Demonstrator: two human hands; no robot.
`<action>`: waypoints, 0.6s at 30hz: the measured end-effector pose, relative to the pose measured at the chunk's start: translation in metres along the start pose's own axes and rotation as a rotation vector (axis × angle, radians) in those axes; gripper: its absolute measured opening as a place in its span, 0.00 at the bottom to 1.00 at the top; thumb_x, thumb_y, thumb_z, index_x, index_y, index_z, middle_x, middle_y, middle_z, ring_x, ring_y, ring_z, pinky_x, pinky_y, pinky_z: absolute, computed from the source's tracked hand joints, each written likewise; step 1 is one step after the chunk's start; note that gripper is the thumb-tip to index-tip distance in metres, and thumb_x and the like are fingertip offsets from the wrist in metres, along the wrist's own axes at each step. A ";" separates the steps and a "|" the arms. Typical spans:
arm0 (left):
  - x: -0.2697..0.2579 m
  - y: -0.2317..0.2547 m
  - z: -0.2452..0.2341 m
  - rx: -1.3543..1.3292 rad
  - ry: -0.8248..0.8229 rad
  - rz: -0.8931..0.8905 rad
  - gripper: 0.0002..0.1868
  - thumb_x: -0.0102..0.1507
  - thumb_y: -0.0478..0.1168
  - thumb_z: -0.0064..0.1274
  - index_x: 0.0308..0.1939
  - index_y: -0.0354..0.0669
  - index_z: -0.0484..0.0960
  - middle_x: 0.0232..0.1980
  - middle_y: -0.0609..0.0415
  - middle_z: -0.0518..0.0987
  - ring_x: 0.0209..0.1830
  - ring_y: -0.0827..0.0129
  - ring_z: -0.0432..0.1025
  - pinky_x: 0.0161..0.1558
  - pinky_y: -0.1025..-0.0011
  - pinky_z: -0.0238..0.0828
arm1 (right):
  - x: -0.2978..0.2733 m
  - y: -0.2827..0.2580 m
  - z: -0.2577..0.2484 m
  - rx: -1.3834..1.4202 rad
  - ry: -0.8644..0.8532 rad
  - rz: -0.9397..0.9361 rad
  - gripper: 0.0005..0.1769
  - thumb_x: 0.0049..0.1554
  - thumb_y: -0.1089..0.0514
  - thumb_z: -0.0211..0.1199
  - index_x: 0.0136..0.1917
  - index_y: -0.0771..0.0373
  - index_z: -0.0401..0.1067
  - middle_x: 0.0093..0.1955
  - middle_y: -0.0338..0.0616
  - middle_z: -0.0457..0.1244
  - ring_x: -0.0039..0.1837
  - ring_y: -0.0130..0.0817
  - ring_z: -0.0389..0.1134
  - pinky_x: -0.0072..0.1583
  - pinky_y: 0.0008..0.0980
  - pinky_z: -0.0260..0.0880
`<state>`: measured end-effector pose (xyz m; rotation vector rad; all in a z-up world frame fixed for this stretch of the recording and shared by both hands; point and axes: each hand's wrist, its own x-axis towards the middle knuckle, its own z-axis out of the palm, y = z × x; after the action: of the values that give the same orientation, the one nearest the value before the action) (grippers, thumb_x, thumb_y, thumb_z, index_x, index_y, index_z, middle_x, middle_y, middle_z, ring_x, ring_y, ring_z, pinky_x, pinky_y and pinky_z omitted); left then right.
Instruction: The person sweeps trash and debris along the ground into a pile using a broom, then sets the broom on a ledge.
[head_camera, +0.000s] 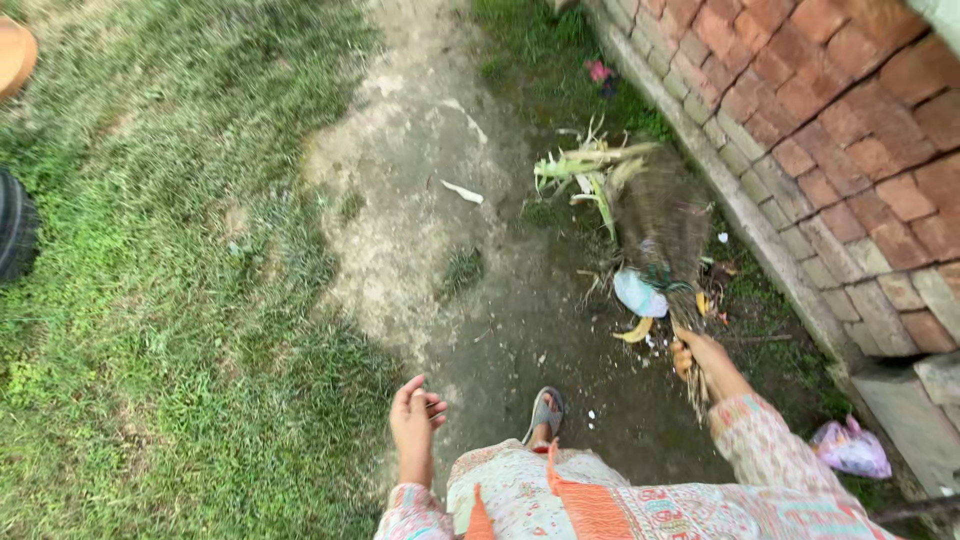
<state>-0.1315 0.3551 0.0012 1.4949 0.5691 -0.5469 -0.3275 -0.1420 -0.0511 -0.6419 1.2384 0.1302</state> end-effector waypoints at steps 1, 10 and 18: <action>0.004 0.004 0.012 -0.015 -0.028 -0.004 0.17 0.70 0.37 0.41 0.62 0.45 0.75 0.35 0.56 0.79 0.29 0.72 0.75 0.28 0.75 0.71 | -0.005 0.002 0.003 0.061 0.035 -0.021 0.12 0.64 0.52 0.57 0.42 0.58 0.60 0.30 0.34 0.54 0.25 0.20 0.50 0.25 0.23 0.48; 0.010 0.051 0.063 -0.057 -0.174 0.046 0.16 0.71 0.39 0.40 0.61 0.42 0.76 0.35 0.57 0.79 0.29 0.75 0.75 0.29 0.77 0.71 | -0.003 -0.016 0.057 0.238 -0.152 0.082 0.11 0.64 0.51 0.56 0.46 0.58 0.61 0.31 0.30 0.54 0.25 0.15 0.49 0.25 0.17 0.47; 0.076 0.076 0.021 -0.170 -0.147 0.120 0.16 0.71 0.39 0.41 0.61 0.42 0.75 0.35 0.56 0.78 0.30 0.74 0.75 0.28 0.76 0.70 | 0.044 -0.023 0.170 0.244 -0.385 0.374 0.26 0.58 0.38 0.62 0.35 0.59 0.59 0.24 0.27 0.48 0.24 0.17 0.49 0.25 0.18 0.50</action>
<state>-0.0239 0.3357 0.0093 1.3067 0.3985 -0.4972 -0.1603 -0.0832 -0.0524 -0.1559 0.9673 0.3891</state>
